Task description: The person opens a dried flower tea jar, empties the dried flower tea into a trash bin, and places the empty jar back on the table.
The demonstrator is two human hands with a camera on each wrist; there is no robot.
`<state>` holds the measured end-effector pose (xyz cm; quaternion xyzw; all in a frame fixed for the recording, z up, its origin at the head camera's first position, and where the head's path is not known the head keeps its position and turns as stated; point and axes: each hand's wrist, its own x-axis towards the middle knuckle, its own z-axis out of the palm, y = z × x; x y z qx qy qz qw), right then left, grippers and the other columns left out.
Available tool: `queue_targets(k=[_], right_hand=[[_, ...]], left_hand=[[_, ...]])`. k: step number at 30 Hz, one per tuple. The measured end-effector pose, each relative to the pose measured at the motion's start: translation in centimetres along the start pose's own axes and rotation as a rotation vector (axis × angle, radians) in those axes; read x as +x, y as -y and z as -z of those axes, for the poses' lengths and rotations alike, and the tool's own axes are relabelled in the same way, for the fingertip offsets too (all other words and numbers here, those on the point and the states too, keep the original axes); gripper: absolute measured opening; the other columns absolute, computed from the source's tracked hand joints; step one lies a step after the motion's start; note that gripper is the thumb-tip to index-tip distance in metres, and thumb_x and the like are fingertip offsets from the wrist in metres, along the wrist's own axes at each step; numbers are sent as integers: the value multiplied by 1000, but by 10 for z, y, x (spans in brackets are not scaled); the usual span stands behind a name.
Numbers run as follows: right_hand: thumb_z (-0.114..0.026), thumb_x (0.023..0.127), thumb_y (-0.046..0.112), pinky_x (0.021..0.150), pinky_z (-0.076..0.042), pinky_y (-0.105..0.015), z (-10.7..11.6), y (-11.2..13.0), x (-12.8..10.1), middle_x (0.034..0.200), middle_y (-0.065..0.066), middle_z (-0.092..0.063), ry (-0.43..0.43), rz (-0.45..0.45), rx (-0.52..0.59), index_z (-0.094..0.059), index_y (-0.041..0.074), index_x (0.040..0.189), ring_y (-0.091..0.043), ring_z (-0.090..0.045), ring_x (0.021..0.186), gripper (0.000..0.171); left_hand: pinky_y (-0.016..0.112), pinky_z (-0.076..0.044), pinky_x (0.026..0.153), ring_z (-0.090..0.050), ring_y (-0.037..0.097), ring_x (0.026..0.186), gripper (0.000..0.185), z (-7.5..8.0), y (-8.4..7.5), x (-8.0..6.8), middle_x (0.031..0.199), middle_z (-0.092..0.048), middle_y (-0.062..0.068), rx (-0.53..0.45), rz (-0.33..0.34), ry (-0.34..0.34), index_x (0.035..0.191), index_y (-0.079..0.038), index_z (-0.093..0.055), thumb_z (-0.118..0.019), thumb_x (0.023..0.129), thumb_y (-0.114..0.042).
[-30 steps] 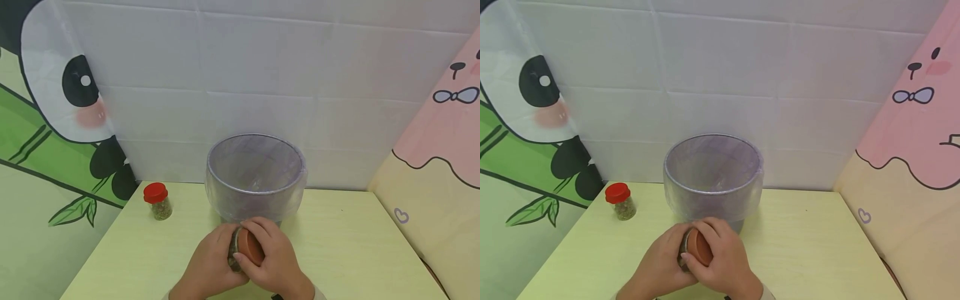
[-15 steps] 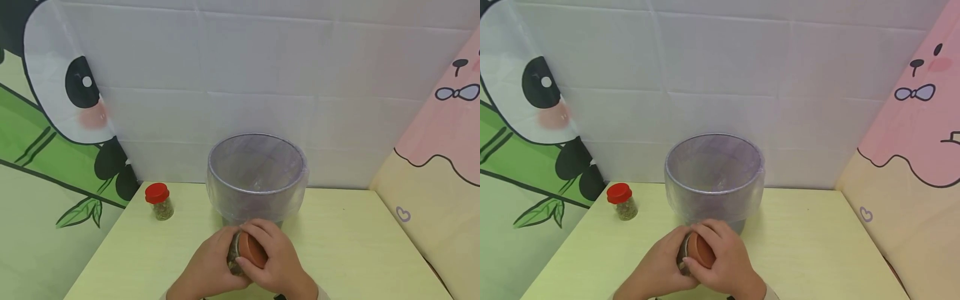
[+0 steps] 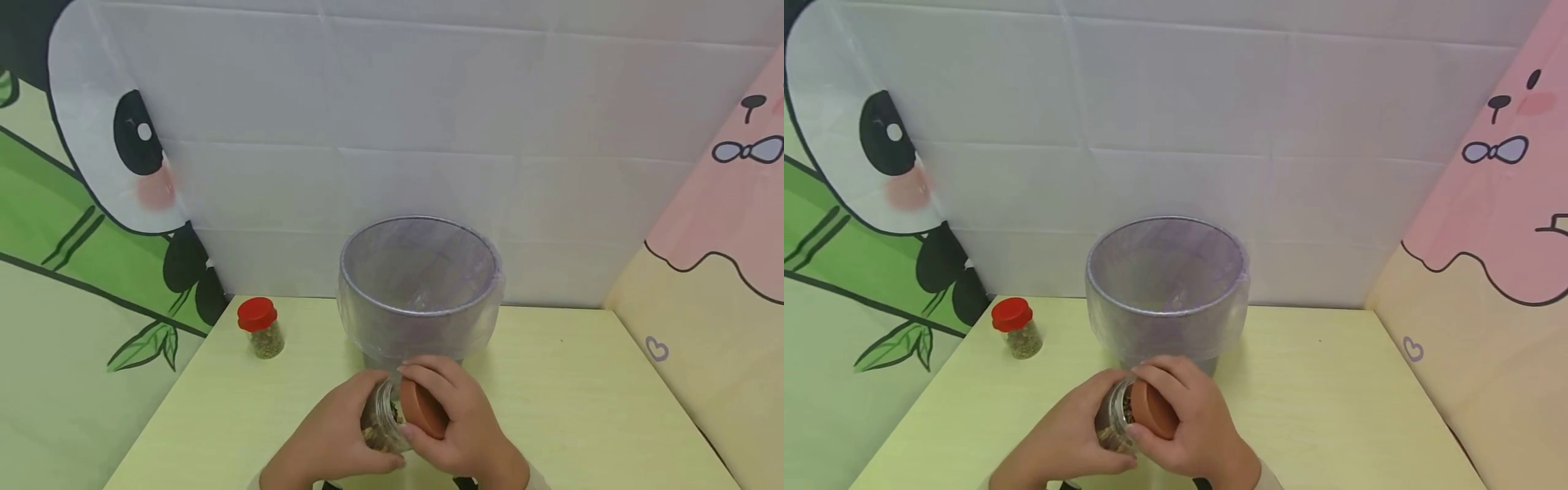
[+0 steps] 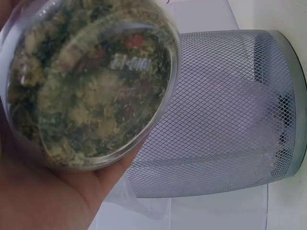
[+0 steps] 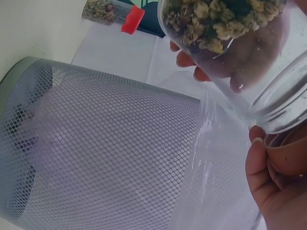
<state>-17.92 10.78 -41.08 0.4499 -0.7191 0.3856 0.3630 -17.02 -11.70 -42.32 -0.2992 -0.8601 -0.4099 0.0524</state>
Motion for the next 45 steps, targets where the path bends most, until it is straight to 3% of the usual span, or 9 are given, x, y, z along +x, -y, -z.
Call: queue_targets(k=[8,16,25,35,45], right_hand=[[-66,96,42,81,-58,-32,-2,-1,-1,125,-9,-64,18,-16,15,-65,7,131,-25,-65,107,49],[-65,95,40,83,-56,-31,10,-6,-7,128,-7,-64,33,-73,-38,-65,10,133,-23,-64,109,49],[-68,95,41,79,-54,-30,33,-12,-18,127,-4,-64,44,-120,-134,-66,10,132,-20,-63,106,49],[-59,99,51,75,-56,-33,55,-20,-17,129,0,-63,132,-88,-261,-67,15,133,-16,-62,104,50],[-65,96,49,74,-57,-38,78,-31,-18,125,1,-64,265,-62,-362,-68,16,131,-16,-63,100,49]], left_hand=[[31,-55,85,-61,6,98,90,1,0,2,120,-59,-20,-22,-14,-8,136,-39,-50,-98,61,-41],[33,-55,88,-60,6,102,91,2,0,2,123,-60,-15,17,-18,-4,138,-23,-53,-96,63,-53],[35,-54,92,-60,5,106,91,1,-1,4,124,-58,-21,21,-30,-14,137,-32,-52,-98,61,-50],[35,-54,93,-61,4,107,92,2,0,2,126,-59,-19,21,-39,-31,138,-34,-51,-98,60,-48],[35,-54,95,-60,4,109,91,2,1,1,126,-57,-23,-4,-21,-31,137,-37,-51,-98,60,-48]])
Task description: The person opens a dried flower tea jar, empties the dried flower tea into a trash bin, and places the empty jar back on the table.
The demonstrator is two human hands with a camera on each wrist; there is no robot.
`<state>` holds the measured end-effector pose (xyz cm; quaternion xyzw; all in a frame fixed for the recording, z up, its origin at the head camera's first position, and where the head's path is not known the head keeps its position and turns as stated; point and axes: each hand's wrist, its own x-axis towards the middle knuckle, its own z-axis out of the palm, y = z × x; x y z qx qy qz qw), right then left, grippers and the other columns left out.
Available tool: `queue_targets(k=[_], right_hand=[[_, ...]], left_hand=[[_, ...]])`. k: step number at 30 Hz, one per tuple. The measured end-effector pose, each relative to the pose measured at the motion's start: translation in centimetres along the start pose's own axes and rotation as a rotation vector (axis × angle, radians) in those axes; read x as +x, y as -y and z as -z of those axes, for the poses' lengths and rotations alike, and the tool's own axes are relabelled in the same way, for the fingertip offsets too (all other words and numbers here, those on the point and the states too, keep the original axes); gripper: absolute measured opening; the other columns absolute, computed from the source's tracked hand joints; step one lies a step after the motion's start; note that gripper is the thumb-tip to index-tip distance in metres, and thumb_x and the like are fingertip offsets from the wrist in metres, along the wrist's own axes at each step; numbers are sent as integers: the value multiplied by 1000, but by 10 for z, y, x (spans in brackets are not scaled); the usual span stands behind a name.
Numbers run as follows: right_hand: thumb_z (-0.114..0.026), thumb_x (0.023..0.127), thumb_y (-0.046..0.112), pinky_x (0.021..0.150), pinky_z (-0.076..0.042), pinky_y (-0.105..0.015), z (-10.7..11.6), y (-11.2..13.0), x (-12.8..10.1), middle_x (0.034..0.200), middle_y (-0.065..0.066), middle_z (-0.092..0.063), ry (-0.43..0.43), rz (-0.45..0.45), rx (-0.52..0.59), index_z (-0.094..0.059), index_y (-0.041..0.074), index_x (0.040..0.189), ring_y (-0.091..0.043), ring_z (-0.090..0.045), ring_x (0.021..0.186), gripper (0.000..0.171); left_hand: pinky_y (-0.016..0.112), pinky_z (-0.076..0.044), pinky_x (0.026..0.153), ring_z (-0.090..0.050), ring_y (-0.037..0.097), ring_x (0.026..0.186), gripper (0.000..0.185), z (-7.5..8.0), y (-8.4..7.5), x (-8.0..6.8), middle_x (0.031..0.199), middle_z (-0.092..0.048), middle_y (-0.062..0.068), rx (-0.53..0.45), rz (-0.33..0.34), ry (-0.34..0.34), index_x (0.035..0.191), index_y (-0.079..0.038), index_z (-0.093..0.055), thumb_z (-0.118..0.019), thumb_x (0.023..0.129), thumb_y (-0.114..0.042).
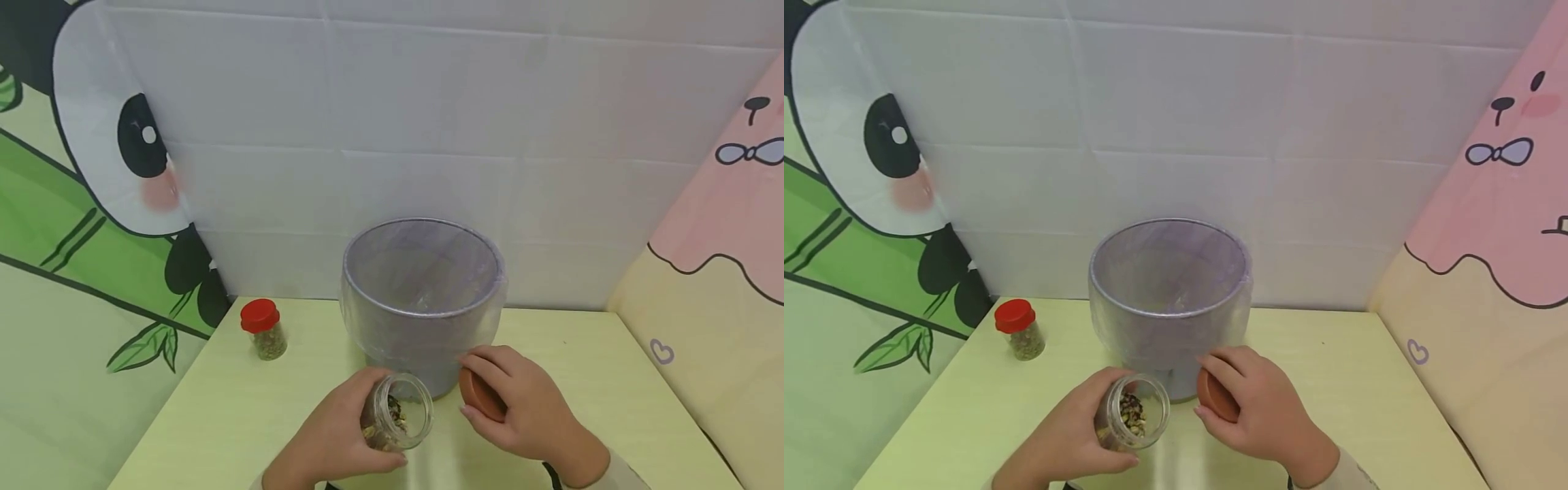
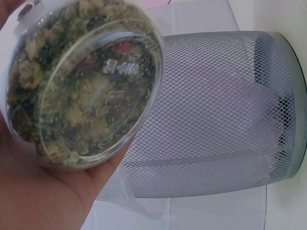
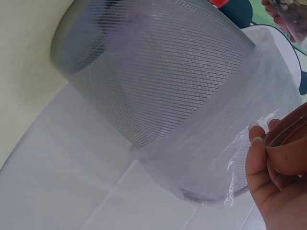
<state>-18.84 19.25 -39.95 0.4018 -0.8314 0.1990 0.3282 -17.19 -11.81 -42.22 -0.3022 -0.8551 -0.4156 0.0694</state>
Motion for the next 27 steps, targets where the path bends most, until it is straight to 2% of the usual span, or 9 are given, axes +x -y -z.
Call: queue_targets(k=[4,10,14,20,27], right_hand=[[-68,94,48,76,-58,-38,0,-4,-4,124,2,-64,70,12,-17,-68,17,131,-15,-63,100,48],[-76,88,46,75,-57,-36,-9,-8,-16,122,3,-63,165,38,-42,-67,17,129,-13,-62,99,51],[-74,90,48,77,-56,-35,-16,-12,-24,122,4,-63,215,27,-49,-66,18,131,-12,-61,100,52],[-73,91,47,76,-56,-35,-27,-20,-32,121,5,-63,221,-15,-68,-67,18,129,-12,-61,99,49],[-80,85,43,70,-55,-33,-33,-31,-41,118,7,-64,234,-112,-100,-69,18,127,-9,-60,94,50]], left_hand=[[36,-53,96,-60,5,110,92,0,0,0,127,-58,-22,-18,6,4,138,-37,-50,-98,61,-48],[36,-54,95,-61,7,109,92,0,2,1,128,-58,-19,-15,-31,-13,139,-33,-51,-99,61,-45],[36,-54,96,-61,7,111,93,-1,3,0,129,-58,-19,-18,-31,-11,139,-35,-50,-99,61,-43],[35,-54,95,-61,6,110,93,1,4,-1,129,-58,-21,-35,-14,-37,140,-40,-49,-99,61,-47],[36,-54,94,-62,9,110,93,3,4,-1,128,-60,-16,-69,-37,-84,140,-35,-51,-100,60,-40]])
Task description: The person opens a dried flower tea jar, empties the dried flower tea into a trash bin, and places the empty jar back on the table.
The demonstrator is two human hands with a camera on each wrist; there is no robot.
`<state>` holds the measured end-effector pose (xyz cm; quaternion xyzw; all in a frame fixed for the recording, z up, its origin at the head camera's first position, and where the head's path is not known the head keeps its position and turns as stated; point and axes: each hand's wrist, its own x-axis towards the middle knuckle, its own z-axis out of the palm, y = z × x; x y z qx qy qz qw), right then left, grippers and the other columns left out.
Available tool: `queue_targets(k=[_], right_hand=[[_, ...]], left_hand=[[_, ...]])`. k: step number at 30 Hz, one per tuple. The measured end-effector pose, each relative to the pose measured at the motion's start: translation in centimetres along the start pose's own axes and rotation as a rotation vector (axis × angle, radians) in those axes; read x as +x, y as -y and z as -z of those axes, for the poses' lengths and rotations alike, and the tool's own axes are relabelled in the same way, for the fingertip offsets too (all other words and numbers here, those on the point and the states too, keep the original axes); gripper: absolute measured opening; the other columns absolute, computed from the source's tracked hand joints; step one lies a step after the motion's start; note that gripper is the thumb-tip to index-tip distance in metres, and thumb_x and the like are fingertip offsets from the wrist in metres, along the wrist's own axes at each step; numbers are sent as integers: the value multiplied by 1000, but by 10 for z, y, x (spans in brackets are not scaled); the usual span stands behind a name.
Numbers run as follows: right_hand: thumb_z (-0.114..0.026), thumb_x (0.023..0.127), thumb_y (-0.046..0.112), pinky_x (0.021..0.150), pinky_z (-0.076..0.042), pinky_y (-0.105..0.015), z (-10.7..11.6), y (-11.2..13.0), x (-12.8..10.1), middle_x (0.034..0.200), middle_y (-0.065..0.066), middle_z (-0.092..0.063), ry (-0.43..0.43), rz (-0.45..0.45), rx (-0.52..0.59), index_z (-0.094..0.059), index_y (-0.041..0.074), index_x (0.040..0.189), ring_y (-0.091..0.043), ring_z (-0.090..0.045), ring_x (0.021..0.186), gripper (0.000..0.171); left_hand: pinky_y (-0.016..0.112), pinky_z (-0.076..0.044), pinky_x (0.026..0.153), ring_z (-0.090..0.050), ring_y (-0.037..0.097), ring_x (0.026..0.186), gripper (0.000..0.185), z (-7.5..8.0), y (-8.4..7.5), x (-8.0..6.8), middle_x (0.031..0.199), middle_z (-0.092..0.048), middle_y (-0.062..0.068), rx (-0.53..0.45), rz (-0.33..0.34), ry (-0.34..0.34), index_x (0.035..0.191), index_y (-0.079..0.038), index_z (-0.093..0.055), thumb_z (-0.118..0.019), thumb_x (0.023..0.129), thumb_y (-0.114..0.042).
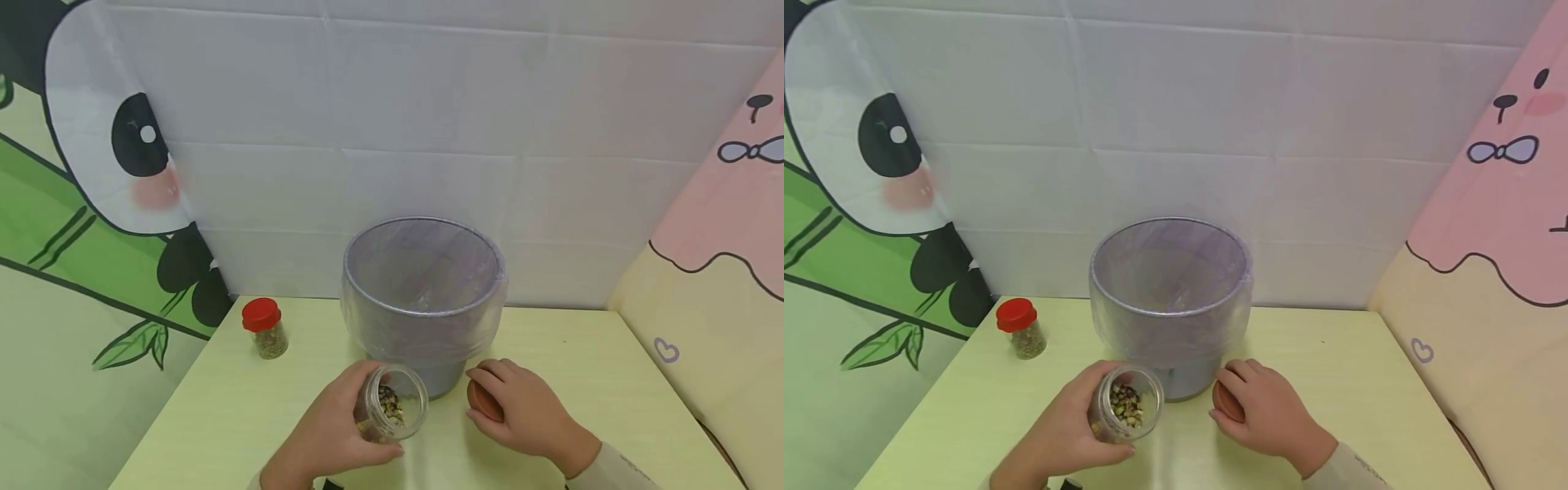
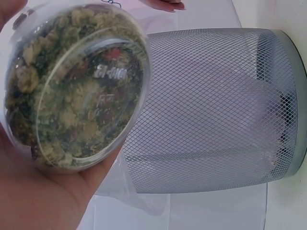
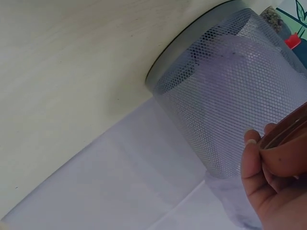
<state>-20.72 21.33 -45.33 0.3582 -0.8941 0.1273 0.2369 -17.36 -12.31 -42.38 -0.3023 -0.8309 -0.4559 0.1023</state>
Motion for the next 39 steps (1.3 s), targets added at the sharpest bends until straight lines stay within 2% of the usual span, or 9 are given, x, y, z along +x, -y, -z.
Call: queue_targets(k=[10,17,20,30,39], right_hand=[[-81,84,42,69,-55,-34,0,-12,-5,116,6,-65,-16,-72,-31,-70,18,123,-11,-60,95,47],[-80,86,41,70,-55,-37,0,-21,-5,113,3,-65,-22,-110,-49,-70,14,122,-15,-62,94,46],[-78,87,42,69,-55,-37,1,-26,-5,113,2,-66,-22,-121,-52,-70,13,122,-17,-62,93,46],[-77,88,42,69,-55,-38,2,-44,-1,112,-1,-66,-37,-184,-54,-69,12,124,-20,-63,93,47],[-73,93,41,70,-54,-40,-2,-54,2,112,-1,-65,-24,-243,-42,-67,11,127,-20,-62,92,46]], left_hand=[[39,-55,95,-63,16,113,94,3,-4,3,130,-61,-11,-89,-23,-71,142,-31,-51,-101,62,-31],[39,-54,95,-62,16,113,93,3,-4,2,130,-63,-5,-104,9,-79,143,-33,-50,-100,64,-37],[39,-54,96,-62,17,113,92,4,-3,2,130,-64,-1,-99,-1,-84,143,-31,-51,-100,65,-35],[37,-52,97,-62,18,112,90,4,-1,2,127,-64,-1,-100,-14,-100,141,-24,-53,-100,65,-30],[34,-51,99,-62,20,114,91,5,4,3,127,-65,0,-139,-17,-123,142,-21,-53,-100,65,-27]])
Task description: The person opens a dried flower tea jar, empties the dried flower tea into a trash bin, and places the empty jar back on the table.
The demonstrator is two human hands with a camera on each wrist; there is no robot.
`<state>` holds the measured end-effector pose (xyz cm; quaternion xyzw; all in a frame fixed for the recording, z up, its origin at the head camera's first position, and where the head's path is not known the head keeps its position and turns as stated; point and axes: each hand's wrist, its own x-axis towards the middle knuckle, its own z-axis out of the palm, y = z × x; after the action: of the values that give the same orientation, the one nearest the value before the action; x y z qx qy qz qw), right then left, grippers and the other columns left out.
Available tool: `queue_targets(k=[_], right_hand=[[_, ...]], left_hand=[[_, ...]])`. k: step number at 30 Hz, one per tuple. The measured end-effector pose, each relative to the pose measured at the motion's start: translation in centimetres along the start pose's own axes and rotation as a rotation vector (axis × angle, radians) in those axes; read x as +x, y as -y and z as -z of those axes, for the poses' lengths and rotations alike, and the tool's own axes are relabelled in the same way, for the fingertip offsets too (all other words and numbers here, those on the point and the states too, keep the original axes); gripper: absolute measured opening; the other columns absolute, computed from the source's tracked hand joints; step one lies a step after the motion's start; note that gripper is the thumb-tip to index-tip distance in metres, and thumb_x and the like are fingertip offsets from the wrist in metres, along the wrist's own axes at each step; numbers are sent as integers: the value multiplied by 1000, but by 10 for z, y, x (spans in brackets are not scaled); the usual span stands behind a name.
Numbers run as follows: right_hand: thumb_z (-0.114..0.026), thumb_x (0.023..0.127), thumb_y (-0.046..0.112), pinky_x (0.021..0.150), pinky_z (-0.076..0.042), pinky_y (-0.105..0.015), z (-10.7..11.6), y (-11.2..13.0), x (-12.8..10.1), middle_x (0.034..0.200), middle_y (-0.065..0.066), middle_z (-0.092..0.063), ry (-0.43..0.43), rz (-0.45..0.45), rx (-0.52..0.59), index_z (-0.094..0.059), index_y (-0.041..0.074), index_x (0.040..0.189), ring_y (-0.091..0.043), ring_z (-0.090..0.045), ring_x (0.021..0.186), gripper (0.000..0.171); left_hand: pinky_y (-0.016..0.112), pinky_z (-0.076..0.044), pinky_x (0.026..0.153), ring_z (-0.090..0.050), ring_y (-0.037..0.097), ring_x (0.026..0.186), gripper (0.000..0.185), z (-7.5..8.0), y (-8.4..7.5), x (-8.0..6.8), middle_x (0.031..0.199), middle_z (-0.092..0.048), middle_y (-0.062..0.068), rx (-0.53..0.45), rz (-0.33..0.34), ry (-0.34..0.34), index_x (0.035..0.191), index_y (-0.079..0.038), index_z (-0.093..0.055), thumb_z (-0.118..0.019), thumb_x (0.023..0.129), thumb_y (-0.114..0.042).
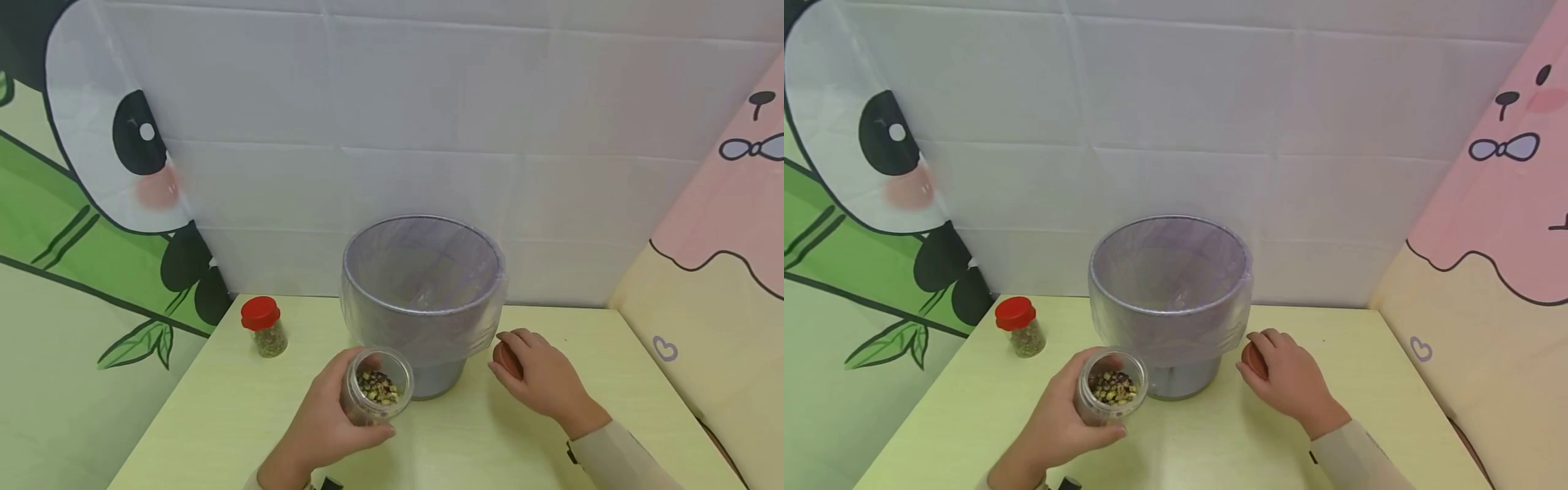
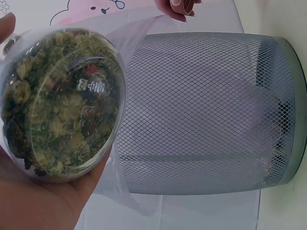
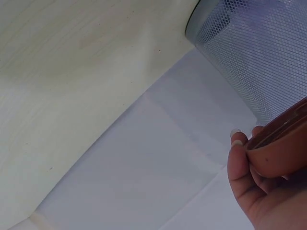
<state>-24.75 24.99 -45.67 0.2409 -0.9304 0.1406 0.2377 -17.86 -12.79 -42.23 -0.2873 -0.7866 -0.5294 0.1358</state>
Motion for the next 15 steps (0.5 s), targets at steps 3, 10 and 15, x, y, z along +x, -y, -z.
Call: queue_targets(k=[3,10,15], right_hand=[[-70,96,41,71,-54,-41,-1,-2,2,114,-4,-64,20,-27,1,-66,9,128,-21,-61,93,46],[-68,97,44,71,-52,-41,-8,-6,12,113,-6,-63,53,-74,0,-64,10,128,-22,-59,92,46],[-67,97,43,66,-45,-35,-14,-8,19,101,1,-58,83,-89,12,-63,16,112,-18,-52,85,32]], left_hand=[[32,-50,99,-62,20,115,90,0,2,0,127,-65,-1,-16,10,-3,142,-20,-53,-100,66,-26],[33,-50,98,-62,20,113,90,0,2,0,127,-65,-1,-21,5,-15,141,-18,-54,-100,65,-23],[31,-49,99,-62,22,115,90,-1,-1,0,127,-64,0,-50,2,-43,140,-18,-54,-100,62,-17]])
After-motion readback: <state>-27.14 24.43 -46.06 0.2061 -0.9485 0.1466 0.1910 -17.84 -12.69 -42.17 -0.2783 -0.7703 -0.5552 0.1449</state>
